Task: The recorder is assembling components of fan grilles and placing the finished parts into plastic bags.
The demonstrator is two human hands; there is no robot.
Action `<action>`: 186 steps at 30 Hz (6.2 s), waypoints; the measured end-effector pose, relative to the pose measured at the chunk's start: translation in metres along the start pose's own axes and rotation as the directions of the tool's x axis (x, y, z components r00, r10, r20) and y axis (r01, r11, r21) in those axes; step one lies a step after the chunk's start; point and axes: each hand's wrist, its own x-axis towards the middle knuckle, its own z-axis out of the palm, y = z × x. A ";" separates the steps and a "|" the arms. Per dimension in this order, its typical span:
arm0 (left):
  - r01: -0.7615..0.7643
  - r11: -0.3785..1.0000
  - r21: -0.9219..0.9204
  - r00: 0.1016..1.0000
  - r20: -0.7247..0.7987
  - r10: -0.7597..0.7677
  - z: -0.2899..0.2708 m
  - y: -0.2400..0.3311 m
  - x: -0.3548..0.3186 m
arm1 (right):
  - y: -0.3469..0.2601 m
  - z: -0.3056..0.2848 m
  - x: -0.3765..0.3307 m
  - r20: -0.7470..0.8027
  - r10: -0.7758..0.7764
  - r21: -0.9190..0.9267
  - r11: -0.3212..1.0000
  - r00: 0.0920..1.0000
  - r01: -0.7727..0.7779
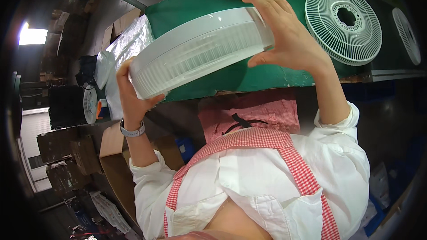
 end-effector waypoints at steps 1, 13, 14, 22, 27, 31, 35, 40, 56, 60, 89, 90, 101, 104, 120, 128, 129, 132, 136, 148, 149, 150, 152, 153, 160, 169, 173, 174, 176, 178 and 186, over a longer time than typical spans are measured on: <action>0.155 0.985 -0.072 0.988 0.028 -0.153 -0.002 -0.009 -0.007 | -0.001 0.009 -0.003 -0.007 0.004 0.002 1.000 1.000 -0.004; -0.148 0.922 0.359 0.989 0.058 0.137 0.027 0.045 0.017 | -0.017 0.048 0.007 -0.153 -0.147 0.177 0.969 0.977 0.174; -0.123 0.924 0.361 0.992 0.007 0.129 0.029 0.052 0.017 | -0.017 0.050 0.008 -0.166 -0.122 0.201 0.967 0.978 0.155; 0.434 0.816 0.382 0.839 -0.501 -0.212 0.025 -0.141 -0.121 | 0.097 0.088 -0.030 0.366 0.825 0.855 -0.116 0.431 -0.505; 0.738 0.634 0.233 0.635 -0.558 -0.534 0.021 -0.267 -0.168 | 0.174 0.153 -0.062 0.437 0.837 0.784 -0.175 0.330 -0.596; 0.653 0.694 0.301 0.718 -0.538 -0.442 0.021 -0.348 -0.135 | 0.239 0.118 -0.062 -0.100 0.682 -0.298 0.674 0.725 -0.676; 0.751 0.424 0.506 0.658 -0.627 -0.417 -0.026 -0.434 -0.148 | 0.127 0.145 0.027 -0.228 0.291 -0.371 0.856 0.929 -0.359; 0.919 0.230 0.320 0.380 -0.567 -0.730 -0.019 -0.451 -0.149 | 0.001 0.228 0.098 0.537 0.303 0.327 0.785 0.787 -0.525; 0.582 0.808 -0.089 0.699 -0.454 -0.553 -0.007 -0.248 -0.154 | -0.068 0.472 0.180 0.784 0.401 0.261 0.480 0.474 -0.838; 0.630 0.748 -0.211 0.616 -0.452 -0.646 -0.012 -0.257 -0.157 | -0.081 0.461 0.146 0.842 0.338 0.278 0.395 0.420 -0.876; 0.403 0.195 -0.894 0.512 0.044 -0.858 0.016 -0.236 -0.066 | -0.080 0.380 0.185 0.356 0.382 0.731 0.455 0.853 -0.509; 0.416 0.166 -0.894 0.513 0.080 -0.855 0.014 -0.232 -0.066 | -0.079 0.372 0.182 0.237 0.292 0.662 0.650 0.927 -0.374; 0.458 0.184 -0.870 0.574 0.132 -0.808 0.014 -0.184 -0.029 | -0.064 0.309 0.174 0.053 -0.032 0.338 0.941 0.998 0.012; 0.509 0.482 -0.713 0.662 -0.033 -0.748 0.015 -0.190 -0.032 | -0.061 0.288 0.169 0.006 -0.075 0.183 0.980 0.997 0.073; 0.127 0.671 0.731 0.963 0.071 -0.260 -0.149 -0.172 -0.167 | 0.029 0.122 0.169 -0.268 0.066 -0.142 0.984 0.961 -0.107; 0.382 0.557 0.738 0.872 -0.087 -0.482 0.030 -0.205 -0.186 | 0.113 0.180 0.095 0.068 0.169 -0.346 0.928 0.983 -0.136; 0.440 0.599 0.669 0.864 -0.134 -0.485 0.043 -0.197 -0.187 | 0.104 0.164 0.067 -0.066 0.044 -0.208 0.977 0.997 -0.057; 0.473 0.537 0.698 0.838 -0.169 -0.519 0.048 -0.188 -0.175 | 0.068 0.140 -0.052 -0.432 0.169 -0.111 0.965 0.886 -0.239; 0.515 0.486 0.706 0.816 -0.230 -0.531 0.048 -0.189 -0.176 | -0.010 0.152 -0.182 0.256 0.948 0.887 -0.153 0.188 -0.437; 0.497 0.702 0.510 0.847 -0.111 -0.520 0.109 -0.171 -0.117 | 0.015 0.171 -0.209 0.557 0.708 0.830 -0.482 0.435 -0.280; 0.517 0.723 0.458 0.835 -0.082 -0.545 0.099 -0.167 -0.119 | 0.000 0.153 -0.198 0.484 0.812 0.859 -0.370 0.327 -0.354; 0.461 0.786 0.413 0.876 -0.068 -0.478 0.085 -0.163 -0.123 | -0.011 0.140 -0.179 0.388 0.896 0.858 -0.266 0.216 -0.440; 0.498 0.782 0.375 0.851 -0.038 -0.523 0.072 -0.160 -0.123 | 0.011 0.115 -0.195 0.374 0.873 0.854 -0.192 0.314 -0.483; 0.485 0.810 0.331 0.866 -0.054 -0.497 0.070 -0.159 -0.123 | 0.001 0.103 -0.184 0.422 0.819 0.863 -0.232 0.389 -0.449; 0.387 0.918 -0.082 0.916 -0.078 -0.393 0.080 -0.200 -0.128 | 0.032 0.135 -0.128 0.697 0.602 0.685 -0.397 0.390 -0.611; 0.160 0.783 0.601 0.980 -0.189 -0.056 -0.012 -0.116 -0.148 | 0.033 0.192 0.011 0.785 0.465 0.586 -0.344 0.409 -0.734; -0.224 0.743 0.631 0.963 0.023 0.270 0.022 -0.048 -0.112 | -0.015 0.267 0.058 0.808 0.420 0.548 -0.282 0.412 -0.788; -0.287 0.830 0.477 0.942 -0.016 0.335 0.041 -0.034 -0.101 | -0.054 0.288 0.065 0.734 0.359 0.676 -0.304 0.577 -0.671; -0.286 0.932 0.222 0.957 0.014 0.290 0.082 0.000 -0.096 | -0.070 0.325 0.057 0.670 0.443 0.690 -0.078 0.595 -0.719; -0.366 0.928 0.066 0.930 -0.010 0.367 0.103 0.019 -0.091 | -0.063 0.342 0.060 0.710 0.414 0.650 -0.076 0.569 -0.756; -0.402 0.912 -0.080 0.886 -0.287 0.365 0.090 0.026 -0.127 | -0.113 0.339 0.047 0.623 0.590 0.781 -0.504 0.514 -0.369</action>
